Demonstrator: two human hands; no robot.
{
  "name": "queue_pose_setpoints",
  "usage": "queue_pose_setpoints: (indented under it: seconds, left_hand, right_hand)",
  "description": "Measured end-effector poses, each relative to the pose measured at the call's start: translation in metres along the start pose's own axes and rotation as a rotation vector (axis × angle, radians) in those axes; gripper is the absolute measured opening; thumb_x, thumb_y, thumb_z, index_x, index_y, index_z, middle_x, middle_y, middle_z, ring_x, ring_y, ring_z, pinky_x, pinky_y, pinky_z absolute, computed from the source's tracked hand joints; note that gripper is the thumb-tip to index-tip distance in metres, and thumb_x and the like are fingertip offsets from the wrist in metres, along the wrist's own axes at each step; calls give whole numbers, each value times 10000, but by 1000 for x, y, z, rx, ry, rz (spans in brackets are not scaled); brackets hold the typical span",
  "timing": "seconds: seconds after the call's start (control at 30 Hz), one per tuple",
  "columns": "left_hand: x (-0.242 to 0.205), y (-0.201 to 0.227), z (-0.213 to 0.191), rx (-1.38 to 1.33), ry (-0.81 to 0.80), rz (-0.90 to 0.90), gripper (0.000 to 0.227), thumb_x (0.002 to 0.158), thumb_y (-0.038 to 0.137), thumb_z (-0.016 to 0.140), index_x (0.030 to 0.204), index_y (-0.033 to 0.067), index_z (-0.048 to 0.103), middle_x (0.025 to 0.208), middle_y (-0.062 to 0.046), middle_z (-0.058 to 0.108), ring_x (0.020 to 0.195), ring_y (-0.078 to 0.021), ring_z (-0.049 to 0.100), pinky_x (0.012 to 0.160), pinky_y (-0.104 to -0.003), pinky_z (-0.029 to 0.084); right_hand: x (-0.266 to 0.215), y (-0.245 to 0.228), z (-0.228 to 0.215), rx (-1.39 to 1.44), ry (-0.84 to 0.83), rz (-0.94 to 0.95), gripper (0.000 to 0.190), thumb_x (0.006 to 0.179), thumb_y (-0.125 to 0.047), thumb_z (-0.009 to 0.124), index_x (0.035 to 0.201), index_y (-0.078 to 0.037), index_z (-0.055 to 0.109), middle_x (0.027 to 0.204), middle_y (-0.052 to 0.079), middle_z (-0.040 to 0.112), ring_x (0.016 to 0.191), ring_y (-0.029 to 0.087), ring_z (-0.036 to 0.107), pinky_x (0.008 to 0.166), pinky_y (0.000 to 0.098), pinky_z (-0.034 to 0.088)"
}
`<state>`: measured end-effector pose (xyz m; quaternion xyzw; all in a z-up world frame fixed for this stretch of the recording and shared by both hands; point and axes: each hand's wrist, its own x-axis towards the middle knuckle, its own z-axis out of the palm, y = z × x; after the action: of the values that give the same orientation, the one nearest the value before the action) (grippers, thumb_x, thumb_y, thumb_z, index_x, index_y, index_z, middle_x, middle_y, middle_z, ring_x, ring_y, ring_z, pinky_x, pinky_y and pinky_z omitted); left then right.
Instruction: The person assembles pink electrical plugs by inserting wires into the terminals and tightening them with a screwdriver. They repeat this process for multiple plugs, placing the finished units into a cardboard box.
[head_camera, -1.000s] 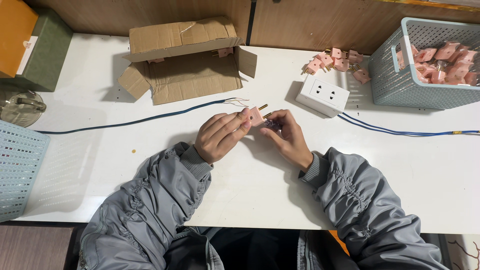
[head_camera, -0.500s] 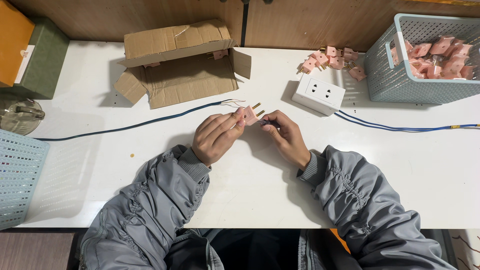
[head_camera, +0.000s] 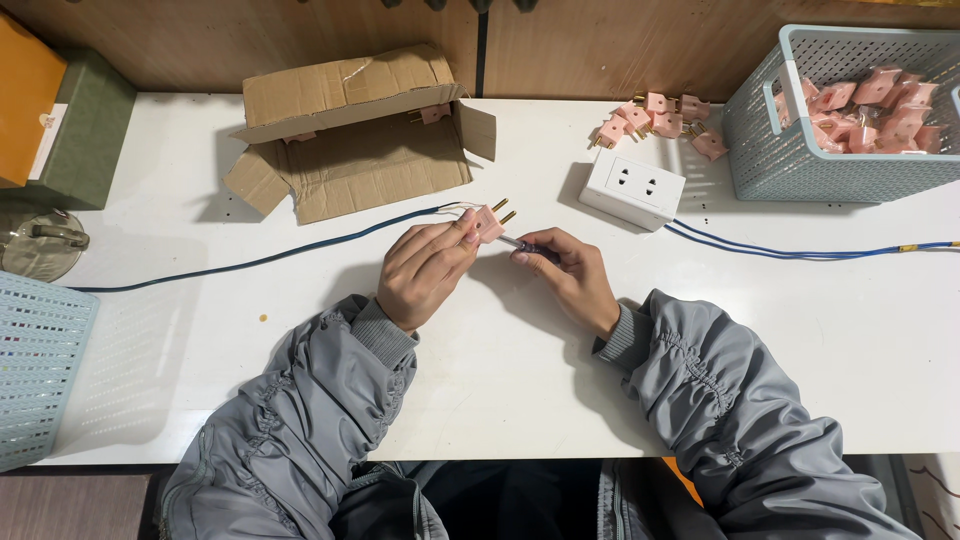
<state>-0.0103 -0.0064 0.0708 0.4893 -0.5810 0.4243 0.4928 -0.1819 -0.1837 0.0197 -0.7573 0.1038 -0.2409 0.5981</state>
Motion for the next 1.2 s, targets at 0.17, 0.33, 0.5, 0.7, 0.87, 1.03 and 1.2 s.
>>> queue_pose_setpoints:
  seconds: [0.17,0.33,0.5,0.7,0.87,1.03,1.2]
  left_hand:
    - [-1,-1,-1,-19,-9,-23,97,964,-126,871,969,-29,866,1108,-223,900,781,-268,844,703,-339,675]
    - [3,-3,-4,-50,-21,-29,103,959,-137,870,955,-36,853,1115,-230,899,783,-281,845,701,-350,676]
    - [-1,-5,-7,-75,-91,-109,128,926,-113,916,954,4,872,1112,-196,908,801,-265,856,714,-354,688]
    - [-26,6,-7,-328,-222,-1163,335,1034,188,925,1248,-9,758,1092,-190,885,900,-110,713,934,-412,617]
    - [-32,-1,0,-704,-97,-1429,607,1092,225,827,1568,-66,592,1241,-221,808,1111,-183,745,1078,-381,618]
    - [-36,-4,2,-753,-123,-1455,582,1110,265,795,1537,-96,633,1275,-217,812,1157,-216,790,1045,-329,618]
    - [-43,-8,4,-787,-107,-1568,553,1091,245,818,1504,-78,644,1247,-161,809,1168,-206,794,1061,-302,603]
  right_hand:
    - [3,8,-3,10,-32,15,201,1073,-128,828,1221,8,821,924,155,835,764,144,663,714,292,565]
    - [1,15,-4,42,-62,25,188,1086,-137,808,1211,2,829,902,150,829,725,135,637,687,295,537]
    - [0,13,-4,93,-109,77,227,1094,-171,793,1228,9,831,881,155,845,662,133,608,663,302,498]
    - [1,7,-3,-82,5,-21,270,1099,-167,802,1282,29,834,815,144,812,670,170,648,658,330,524]
    - [9,-1,-23,-312,130,-256,320,1164,-139,702,1453,-26,781,894,155,743,691,183,606,653,325,491]
    - [8,5,-19,-342,139,-356,424,1167,-58,681,1588,-16,697,923,145,699,731,171,582,660,334,470]
    - [5,-5,-15,-395,145,-474,302,1046,-50,843,1345,-14,844,925,84,809,707,178,653,629,297,510]
